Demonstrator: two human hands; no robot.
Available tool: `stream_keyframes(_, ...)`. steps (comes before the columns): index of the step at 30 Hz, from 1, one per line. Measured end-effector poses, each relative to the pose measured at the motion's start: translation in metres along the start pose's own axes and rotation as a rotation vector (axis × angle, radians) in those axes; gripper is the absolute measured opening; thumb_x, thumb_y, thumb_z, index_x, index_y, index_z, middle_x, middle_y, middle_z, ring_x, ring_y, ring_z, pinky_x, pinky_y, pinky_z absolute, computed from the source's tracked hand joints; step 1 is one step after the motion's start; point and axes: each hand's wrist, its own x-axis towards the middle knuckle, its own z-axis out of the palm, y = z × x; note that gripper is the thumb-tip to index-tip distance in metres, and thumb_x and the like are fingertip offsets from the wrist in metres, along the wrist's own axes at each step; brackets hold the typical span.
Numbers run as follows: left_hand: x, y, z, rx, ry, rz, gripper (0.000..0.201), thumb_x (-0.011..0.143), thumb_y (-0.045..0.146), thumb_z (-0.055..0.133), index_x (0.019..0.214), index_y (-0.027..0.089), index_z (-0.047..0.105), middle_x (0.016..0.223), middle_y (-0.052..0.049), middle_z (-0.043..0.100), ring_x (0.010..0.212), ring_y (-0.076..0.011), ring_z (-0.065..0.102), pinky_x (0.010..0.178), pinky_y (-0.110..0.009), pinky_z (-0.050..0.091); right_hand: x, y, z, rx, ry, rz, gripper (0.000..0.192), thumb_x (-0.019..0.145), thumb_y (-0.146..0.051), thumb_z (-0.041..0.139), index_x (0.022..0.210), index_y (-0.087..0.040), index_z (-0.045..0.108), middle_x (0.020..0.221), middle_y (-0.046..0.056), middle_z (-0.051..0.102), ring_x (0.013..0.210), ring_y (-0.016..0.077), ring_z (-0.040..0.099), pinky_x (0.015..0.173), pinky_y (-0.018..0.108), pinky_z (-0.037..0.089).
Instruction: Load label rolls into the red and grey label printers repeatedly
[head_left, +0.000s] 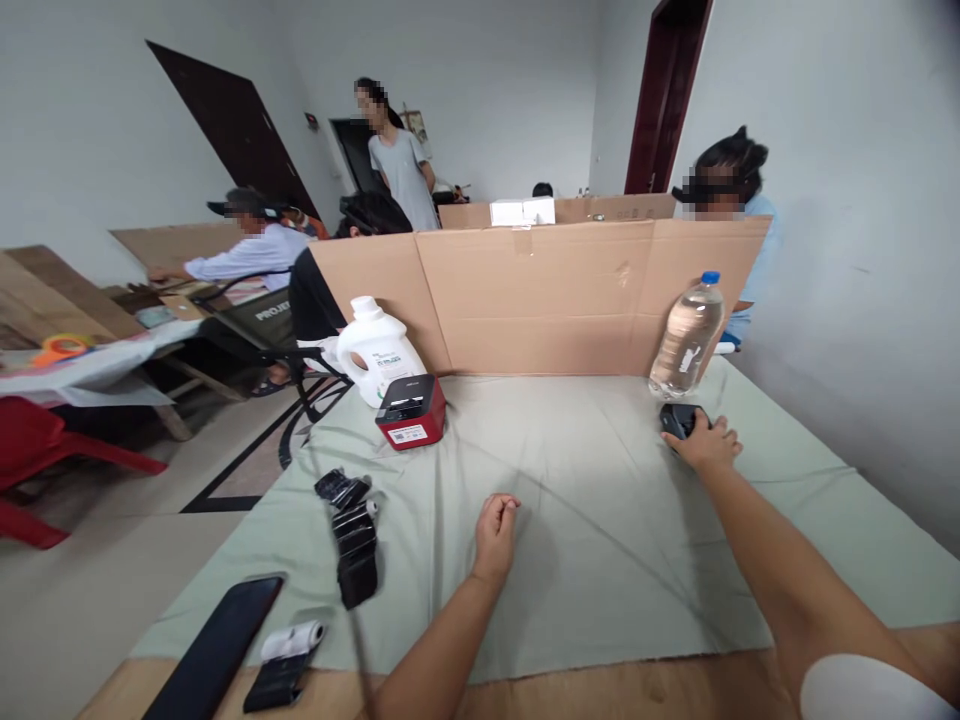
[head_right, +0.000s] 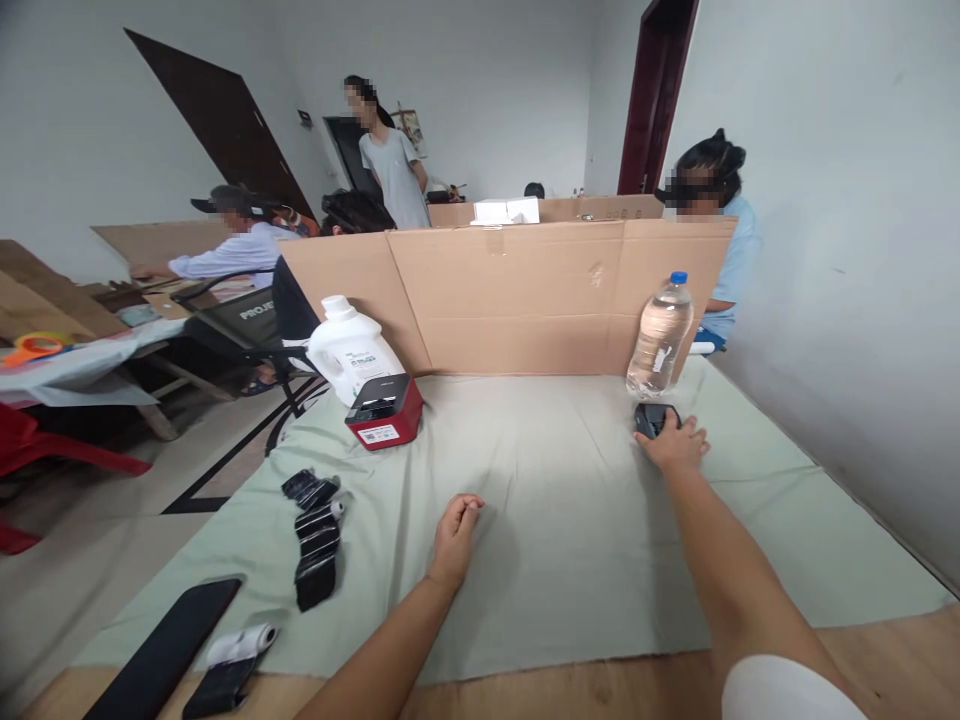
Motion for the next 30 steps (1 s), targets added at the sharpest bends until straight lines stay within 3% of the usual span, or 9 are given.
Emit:
stream_keyframes(2,0.0,0.0,0.0,-0.004,-0.007,-0.003,0.022,0.084,0.036,0.047,0.074,0.019,0.059,0.075,-0.003,0.058,0.076,-0.02,0.055,0.074,-0.033,0.044,0.0,0.006,0.002,0.018,-0.071,0.074,0.088,0.073,-0.056,0.062,0.144,-0.016,0.031,0.134,0.028,0.041,0.121,0.0435,0.043,0.093,0.052,0.036)
stream_keyframes(5,0.0,0.002,0.001,-0.021,-0.02,-0.011,0.018,0.082,0.034,0.051,0.077,0.019,0.06,0.076,-0.003,0.058,0.076,-0.019,0.055,0.072,-0.031,0.044,-0.015,0.005,0.006,0.073,-0.045,0.088,0.088,0.071,-0.055,0.063,0.143,-0.016,0.033,0.126,0.026,0.047,0.117,0.041,0.047,0.094,0.048,0.037)
stream_keyframes(8,-0.002,0.006,0.001,-0.052,-0.057,-0.029,0.019,0.082,0.035,0.054,0.084,0.018,0.06,0.081,-0.003,0.059,0.076,-0.0172,0.055,0.072,-0.03,0.045,-0.044,-0.01,0.007,0.221,-0.052,-0.025,0.087,0.069,-0.054,0.063,0.141,-0.011,0.037,0.12,0.023,0.053,0.113,0.0371,0.051,0.095,0.046,0.039)
stream_keyframes(13,-0.01,0.012,0.0,-0.321,-0.227,-0.121,0.041,0.083,0.047,0.056,0.113,0.018,0.054,0.108,-0.011,0.059,0.086,-0.0181,0.059,0.075,-0.031,0.048,-0.137,-0.059,0.008,0.517,-0.087,-0.441,0.079,0.071,-0.051,0.061,0.136,-0.012,0.041,0.126,0.017,0.052,0.115,0.0309,0.05,0.099,0.044,0.04)
stream_keyframes(16,-0.017,0.018,-0.003,-0.655,-0.392,-0.245,0.068,0.086,0.055,0.051,0.142,0.025,0.027,0.138,-0.015,0.043,0.104,-0.0229,0.059,0.083,-0.036,0.049,-0.205,-0.094,0.011,0.589,-0.107,-0.626,0.076,0.072,-0.047,0.063,0.137,-0.017,0.038,0.125,0.014,0.051,0.115,0.031,0.049,0.098,0.048,0.041)
stream_keyframes(19,-0.02,0.025,-0.008,-0.871,-0.369,-0.327,0.087,0.084,0.052,0.056,0.149,0.031,0.002,0.147,-0.012,0.036,0.122,-0.0242,0.05,0.1,-0.039,0.041,-0.261,-0.116,0.017,0.605,-0.106,-0.656,0.082,0.073,-0.048,0.064,0.142,-0.019,0.031,0.13,0.018,0.044,0.12,0.0355,0.044,0.097,0.056,0.039)
stream_keyframes(21,-0.017,0.028,-0.012,-0.905,-0.308,-0.356,0.101,0.077,0.041,0.07,0.149,0.031,0.0,0.146,-0.011,0.038,0.125,-0.0254,0.048,0.105,-0.039,0.036,-0.281,-0.12,0.019,0.624,-0.122,-0.648,0.081,0.075,-0.049,0.061,0.143,-0.019,0.028,0.139,0.02,0.035,0.127,0.0384,0.036,0.098,0.059,0.036)
stream_keyframes(25,-0.008,0.034,-0.019,-0.925,-0.266,-0.41,0.113,0.064,0.025,0.08,0.149,0.029,0.006,0.138,-0.011,0.048,0.118,-0.0275,0.054,0.103,-0.041,0.039,-0.275,-0.112,0.016,0.839,-0.275,-0.619,0.071,0.081,-0.048,0.057,0.141,-0.022,0.03,0.14,0.016,0.039,0.129,0.0328,0.037,0.103,0.056,0.034)
stream_keyframes(30,-0.01,0.039,-0.016,-0.923,-0.347,-0.42,0.117,0.061,0.022,0.081,0.149,0.027,0.005,0.14,-0.012,0.045,0.122,-0.028,0.05,0.106,-0.043,0.035,-0.246,-0.108,0.021,1.16,-0.426,-0.265,0.07,0.081,-0.052,0.056,0.139,-0.021,0.032,0.138,0.016,0.044,0.122,0.0283,0.048,0.1,0.048,0.041)
